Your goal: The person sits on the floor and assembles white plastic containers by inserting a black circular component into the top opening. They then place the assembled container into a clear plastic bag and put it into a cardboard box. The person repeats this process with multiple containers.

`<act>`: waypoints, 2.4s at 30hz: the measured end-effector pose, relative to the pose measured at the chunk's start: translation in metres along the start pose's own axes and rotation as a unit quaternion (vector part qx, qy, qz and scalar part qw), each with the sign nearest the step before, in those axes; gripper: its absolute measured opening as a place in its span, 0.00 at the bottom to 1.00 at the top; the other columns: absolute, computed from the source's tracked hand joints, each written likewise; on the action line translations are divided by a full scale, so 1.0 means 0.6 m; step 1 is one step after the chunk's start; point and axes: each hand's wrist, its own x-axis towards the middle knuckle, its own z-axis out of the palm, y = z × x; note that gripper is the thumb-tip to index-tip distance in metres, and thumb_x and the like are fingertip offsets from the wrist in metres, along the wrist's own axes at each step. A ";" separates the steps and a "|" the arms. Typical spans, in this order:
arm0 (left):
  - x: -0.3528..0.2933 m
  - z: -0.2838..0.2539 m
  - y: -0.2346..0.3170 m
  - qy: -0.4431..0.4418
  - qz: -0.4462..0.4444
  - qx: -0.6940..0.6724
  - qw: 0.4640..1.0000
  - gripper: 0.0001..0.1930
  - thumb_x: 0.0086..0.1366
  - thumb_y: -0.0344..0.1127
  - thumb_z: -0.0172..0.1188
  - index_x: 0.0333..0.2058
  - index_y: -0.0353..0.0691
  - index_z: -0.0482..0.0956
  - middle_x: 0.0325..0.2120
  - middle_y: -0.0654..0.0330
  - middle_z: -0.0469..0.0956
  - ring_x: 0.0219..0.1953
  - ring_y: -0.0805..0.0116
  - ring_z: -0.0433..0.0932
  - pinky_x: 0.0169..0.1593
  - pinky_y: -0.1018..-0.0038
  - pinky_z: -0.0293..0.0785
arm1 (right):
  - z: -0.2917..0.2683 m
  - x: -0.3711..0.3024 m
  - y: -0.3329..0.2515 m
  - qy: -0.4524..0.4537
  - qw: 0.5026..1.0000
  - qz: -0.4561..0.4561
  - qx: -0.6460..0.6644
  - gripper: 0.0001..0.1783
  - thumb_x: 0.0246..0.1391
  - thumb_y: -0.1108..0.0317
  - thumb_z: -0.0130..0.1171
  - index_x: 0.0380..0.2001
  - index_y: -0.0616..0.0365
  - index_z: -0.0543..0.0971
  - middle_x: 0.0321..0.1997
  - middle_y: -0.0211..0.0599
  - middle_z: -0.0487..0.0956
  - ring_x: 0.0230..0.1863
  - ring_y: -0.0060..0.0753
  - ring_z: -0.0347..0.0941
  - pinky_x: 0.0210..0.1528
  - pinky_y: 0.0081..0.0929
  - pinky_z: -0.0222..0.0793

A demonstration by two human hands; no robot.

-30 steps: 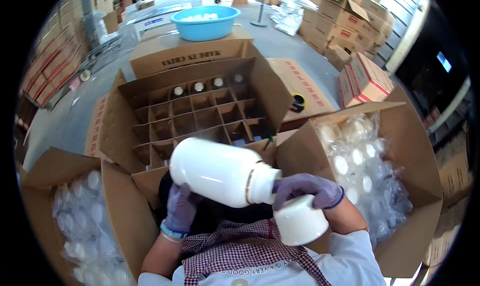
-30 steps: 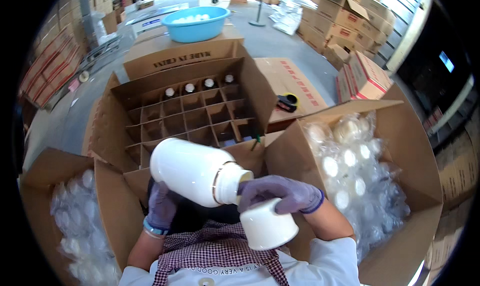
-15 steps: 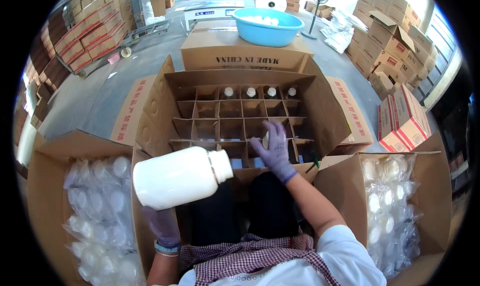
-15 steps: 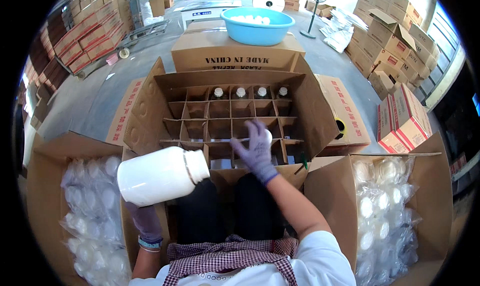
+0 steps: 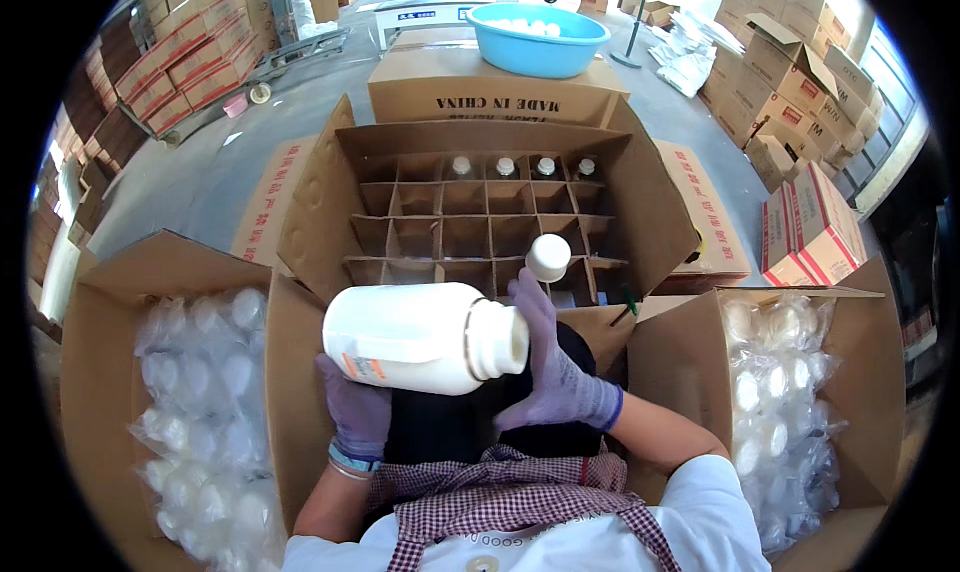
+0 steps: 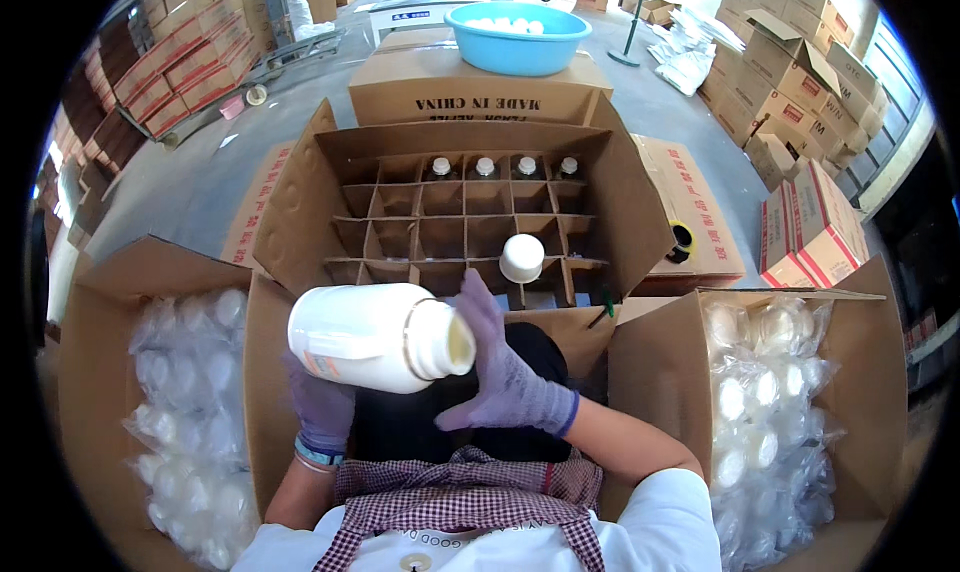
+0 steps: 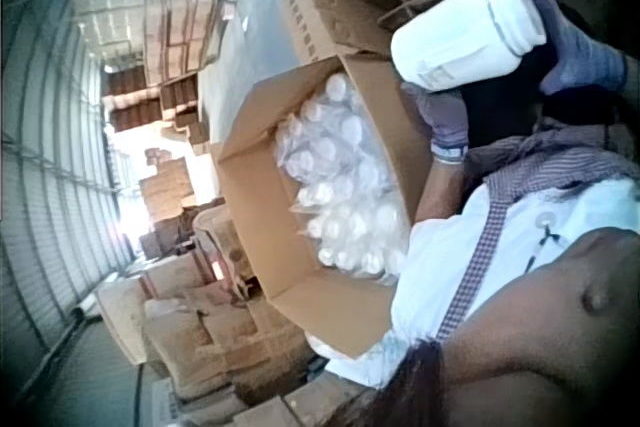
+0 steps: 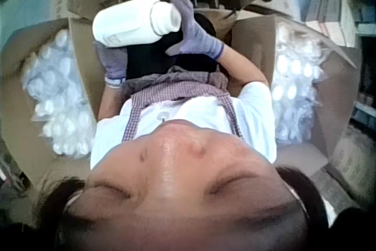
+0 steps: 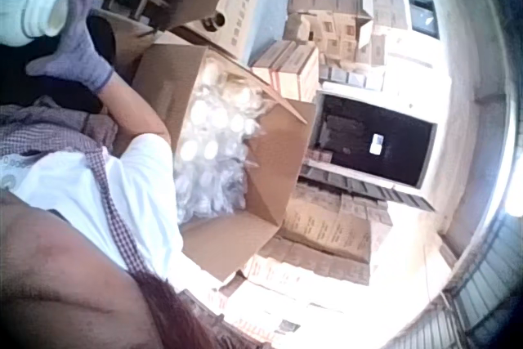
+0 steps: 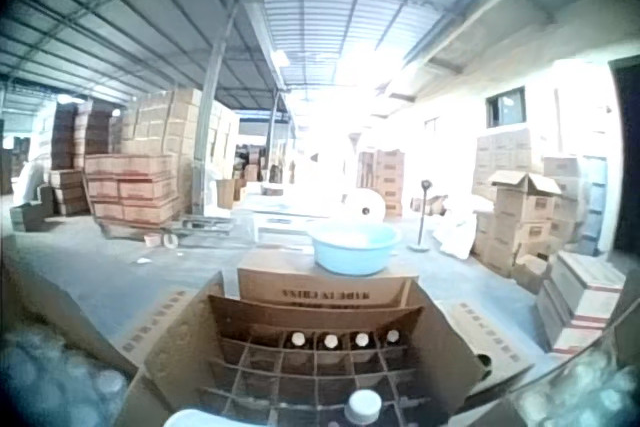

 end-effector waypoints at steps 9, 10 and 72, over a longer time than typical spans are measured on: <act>0.017 0.032 0.019 -0.059 0.099 0.278 0.954 0.33 0.77 0.57 0.29 0.62 0.33 0.64 0.58 0.50 0.70 0.57 0.60 0.72 0.62 0.61 0.66 | -0.038 -0.058 -0.006 0.051 0.992 -0.004 -0.115 0.33 0.50 0.59 0.69 0.59 0.54 0.71 0.60 0.48 0.70 0.60 0.51 0.68 0.61 0.45 0.66; 0.035 0.061 0.032 -0.052 0.050 0.019 0.997 0.28 0.78 0.52 0.34 0.61 0.34 0.65 0.56 0.50 0.71 0.57 0.61 0.71 0.62 0.61 0.66 | -0.061 -0.059 -0.003 0.036 0.968 -0.084 -0.234 0.34 0.48 0.59 0.71 0.58 0.53 0.73 0.61 0.48 0.69 0.60 0.54 0.67 0.62 0.45 0.65; -0.104 -0.122 0.084 -0.347 -0.235 0.585 0.694 0.38 0.43 0.53 0.78 0.50 0.38 0.77 0.45 0.52 0.78 0.49 0.55 0.78 0.52 0.65 0.72 | 0.056 -0.109 0.056 0.089 0.912 0.350 0.192 0.15 0.63 0.65 0.52 0.47 0.62 0.78 0.38 0.35 0.80 0.40 0.22 0.74 0.45 0.22 0.70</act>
